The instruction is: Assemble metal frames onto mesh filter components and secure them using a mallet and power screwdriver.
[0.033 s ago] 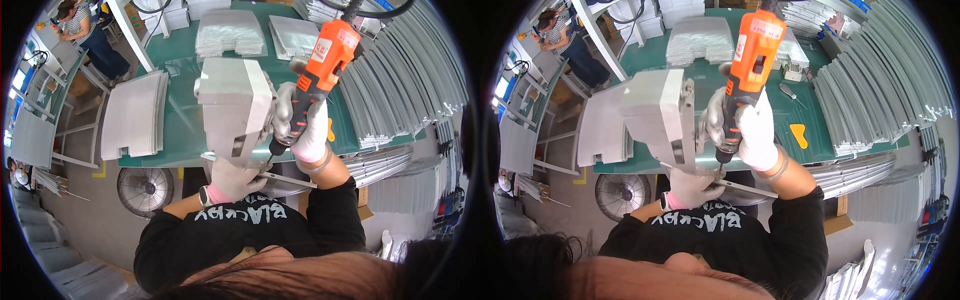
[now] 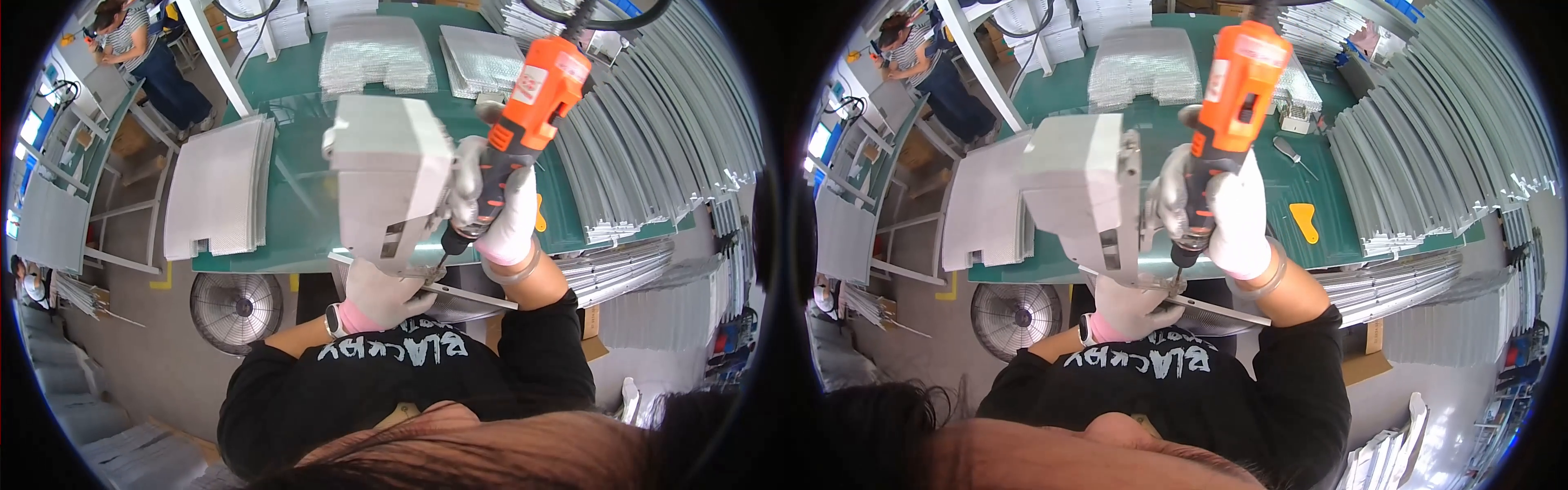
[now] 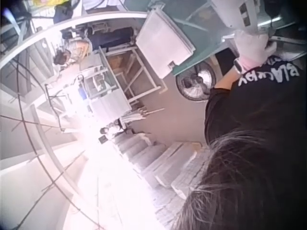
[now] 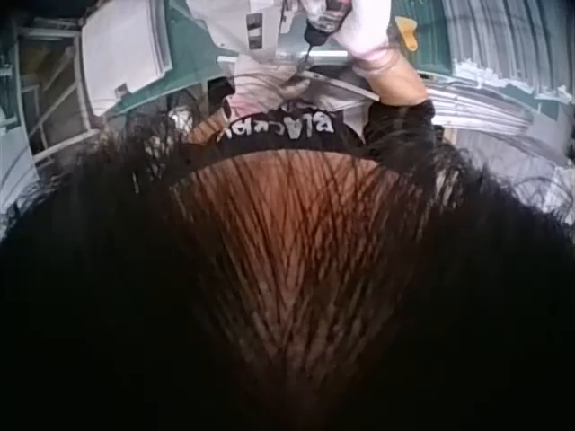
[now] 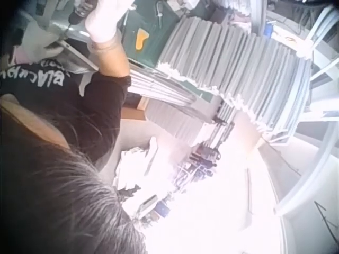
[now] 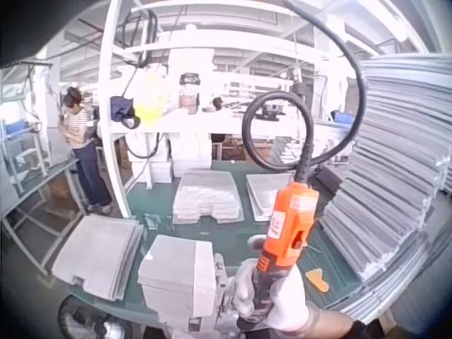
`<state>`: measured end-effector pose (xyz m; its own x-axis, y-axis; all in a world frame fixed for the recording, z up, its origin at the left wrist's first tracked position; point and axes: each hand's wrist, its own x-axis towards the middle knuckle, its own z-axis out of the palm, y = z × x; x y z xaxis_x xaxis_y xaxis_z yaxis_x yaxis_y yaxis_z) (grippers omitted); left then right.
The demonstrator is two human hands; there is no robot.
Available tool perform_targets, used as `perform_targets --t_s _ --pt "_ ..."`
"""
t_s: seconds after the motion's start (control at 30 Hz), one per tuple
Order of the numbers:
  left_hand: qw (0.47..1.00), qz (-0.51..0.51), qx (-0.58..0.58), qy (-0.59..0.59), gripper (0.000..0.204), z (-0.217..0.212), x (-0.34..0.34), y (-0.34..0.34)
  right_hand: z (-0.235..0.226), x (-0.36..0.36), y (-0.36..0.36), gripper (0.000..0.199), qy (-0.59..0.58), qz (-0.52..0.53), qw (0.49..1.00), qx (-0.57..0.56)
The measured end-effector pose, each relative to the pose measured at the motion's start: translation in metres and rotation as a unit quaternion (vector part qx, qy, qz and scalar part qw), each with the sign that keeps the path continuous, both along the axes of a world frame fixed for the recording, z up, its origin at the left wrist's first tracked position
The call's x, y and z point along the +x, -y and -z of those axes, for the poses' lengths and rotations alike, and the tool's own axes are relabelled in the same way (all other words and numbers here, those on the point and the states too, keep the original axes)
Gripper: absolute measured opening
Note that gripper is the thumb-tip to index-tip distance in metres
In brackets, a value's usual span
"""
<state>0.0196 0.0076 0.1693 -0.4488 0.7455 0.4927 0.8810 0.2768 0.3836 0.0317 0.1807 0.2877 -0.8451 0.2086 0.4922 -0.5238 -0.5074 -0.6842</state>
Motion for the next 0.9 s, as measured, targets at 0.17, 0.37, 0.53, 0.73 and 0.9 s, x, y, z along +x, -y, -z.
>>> perform_targets --t_s 0.17,0.37,0.53,0.73,0.9 --pt "0.999 0.024 0.029 -0.009 0.033 -0.008 -0.002 -0.001 0.007 0.006 -0.005 0.075 0.0 0.038 0.999 0.011" --pt "0.998 0.051 0.018 0.027 0.026 0.007 0.003 -0.003 0.015 0.012 -0.003 0.075 -0.022 0.021 0.999 -0.016" --pt "0.99 0.095 0.027 0.099 0.037 0.043 0.001 -0.005 0.023 0.01 -0.002 0.078 -0.038 -0.019 0.999 -0.029" --pt "0.977 0.093 0.044 0.188 0.042 0.056 0.0 -0.006 0.023 0.002 -0.001 0.075 -0.033 -0.043 0.998 -0.043" --pt "0.993 0.095 0.076 -0.013 0.039 0.056 -0.007 -0.007 0.022 -0.003 0.001 0.073 -0.03 -0.067 0.996 -0.051"
